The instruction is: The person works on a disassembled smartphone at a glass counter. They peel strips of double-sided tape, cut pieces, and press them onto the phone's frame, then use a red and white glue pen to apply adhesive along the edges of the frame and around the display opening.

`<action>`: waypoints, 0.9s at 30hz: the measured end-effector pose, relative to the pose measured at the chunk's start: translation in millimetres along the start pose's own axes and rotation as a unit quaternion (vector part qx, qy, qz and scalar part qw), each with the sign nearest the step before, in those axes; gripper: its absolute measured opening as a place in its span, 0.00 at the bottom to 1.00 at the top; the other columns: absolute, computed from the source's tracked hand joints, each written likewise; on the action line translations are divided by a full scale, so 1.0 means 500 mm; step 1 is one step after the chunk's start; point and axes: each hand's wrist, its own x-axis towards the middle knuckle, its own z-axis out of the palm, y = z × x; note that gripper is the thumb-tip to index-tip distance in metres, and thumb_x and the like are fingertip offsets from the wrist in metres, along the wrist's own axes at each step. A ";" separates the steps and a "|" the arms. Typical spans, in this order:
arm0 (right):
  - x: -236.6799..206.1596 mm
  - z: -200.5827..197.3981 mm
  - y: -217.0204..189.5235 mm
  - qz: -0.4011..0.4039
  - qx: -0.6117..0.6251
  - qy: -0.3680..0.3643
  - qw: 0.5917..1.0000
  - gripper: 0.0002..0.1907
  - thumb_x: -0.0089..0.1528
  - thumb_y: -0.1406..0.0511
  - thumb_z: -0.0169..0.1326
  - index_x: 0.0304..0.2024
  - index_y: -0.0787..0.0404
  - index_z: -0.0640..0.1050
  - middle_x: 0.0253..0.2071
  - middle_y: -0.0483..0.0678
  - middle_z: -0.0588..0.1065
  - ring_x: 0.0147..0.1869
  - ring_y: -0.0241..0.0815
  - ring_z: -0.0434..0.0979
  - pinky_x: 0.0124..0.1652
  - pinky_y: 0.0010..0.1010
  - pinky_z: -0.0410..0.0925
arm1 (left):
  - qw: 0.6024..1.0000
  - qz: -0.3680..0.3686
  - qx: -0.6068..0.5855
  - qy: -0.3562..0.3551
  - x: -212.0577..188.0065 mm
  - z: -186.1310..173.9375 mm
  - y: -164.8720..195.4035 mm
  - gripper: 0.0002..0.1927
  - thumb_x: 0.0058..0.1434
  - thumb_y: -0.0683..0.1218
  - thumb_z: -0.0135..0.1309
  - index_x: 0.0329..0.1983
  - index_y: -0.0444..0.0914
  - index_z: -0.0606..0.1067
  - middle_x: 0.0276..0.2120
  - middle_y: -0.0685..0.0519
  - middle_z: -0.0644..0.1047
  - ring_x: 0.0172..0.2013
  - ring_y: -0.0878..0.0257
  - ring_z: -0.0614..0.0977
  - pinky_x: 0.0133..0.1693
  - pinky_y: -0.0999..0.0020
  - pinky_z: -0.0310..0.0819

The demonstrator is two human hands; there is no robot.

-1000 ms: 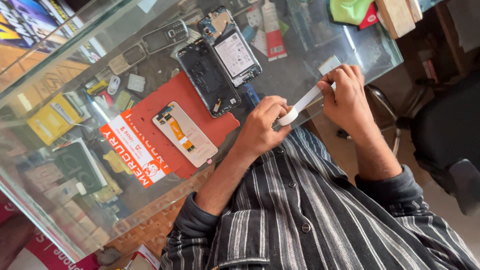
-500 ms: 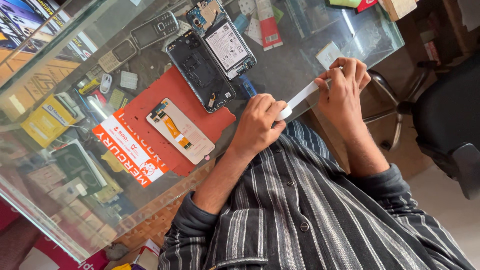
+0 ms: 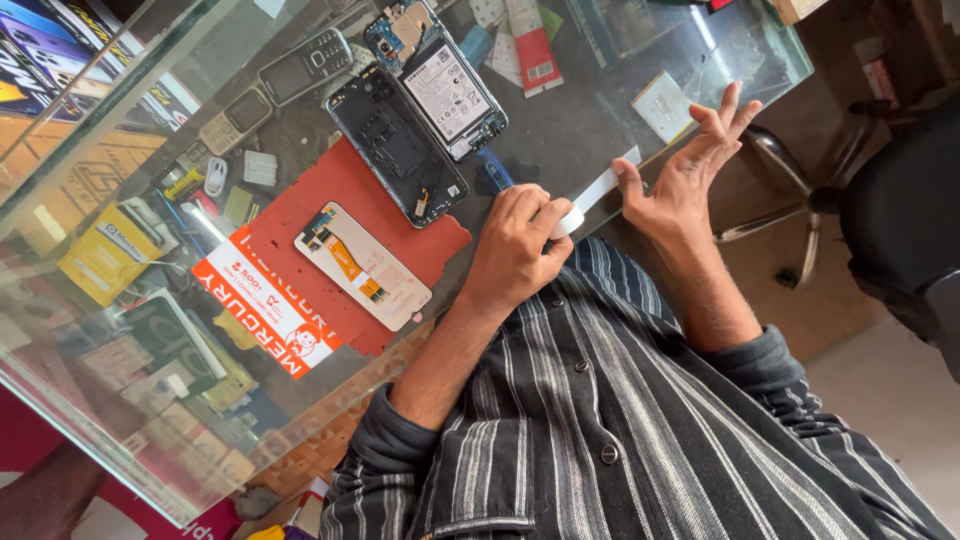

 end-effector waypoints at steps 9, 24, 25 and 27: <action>-0.040 0.015 -0.067 -0.013 -0.015 -0.051 0.998 0.54 0.63 0.50 0.72 0.71 0.62 0.48 0.79 0.72 0.30 0.80 0.73 0.14 0.72 0.82 0.31 | 1.000 0.008 0.008 0.002 0.002 0.002 0.000 0.20 0.52 0.36 0.62 0.48 0.35 0.72 0.39 0.48 0.70 0.46 0.50 0.76 0.52 0.54 0.71; 0.054 -0.034 0.030 0.022 -0.031 -0.027 0.999 0.59 0.58 0.43 0.72 0.74 0.56 0.48 0.80 0.70 0.31 0.83 0.74 0.15 0.69 0.85 0.29 | 1.000 -0.001 0.012 0.008 0.001 -0.001 0.006 0.19 0.52 0.36 0.61 0.46 0.37 0.72 0.40 0.48 0.72 0.47 0.50 0.77 0.53 0.54 0.70; 0.048 -0.034 0.019 0.007 -0.034 -0.025 0.999 0.58 0.59 0.45 0.72 0.74 0.56 0.48 0.80 0.70 0.31 0.82 0.73 0.15 0.69 0.84 0.29 | 1.000 -0.001 0.016 0.005 0.002 -0.002 0.007 0.19 0.52 0.37 0.61 0.46 0.37 0.72 0.40 0.48 0.72 0.47 0.50 0.77 0.54 0.54 0.70; 0.026 -0.030 -0.016 -0.025 -0.041 -0.020 0.999 0.57 0.60 0.48 0.73 0.74 0.57 0.47 0.80 0.71 0.31 0.81 0.72 0.15 0.69 0.81 0.29 | 1.000 -0.005 0.021 -0.002 0.007 -0.001 0.008 0.19 0.52 0.38 0.62 0.46 0.37 0.72 0.40 0.48 0.72 0.47 0.51 0.76 0.54 0.54 0.68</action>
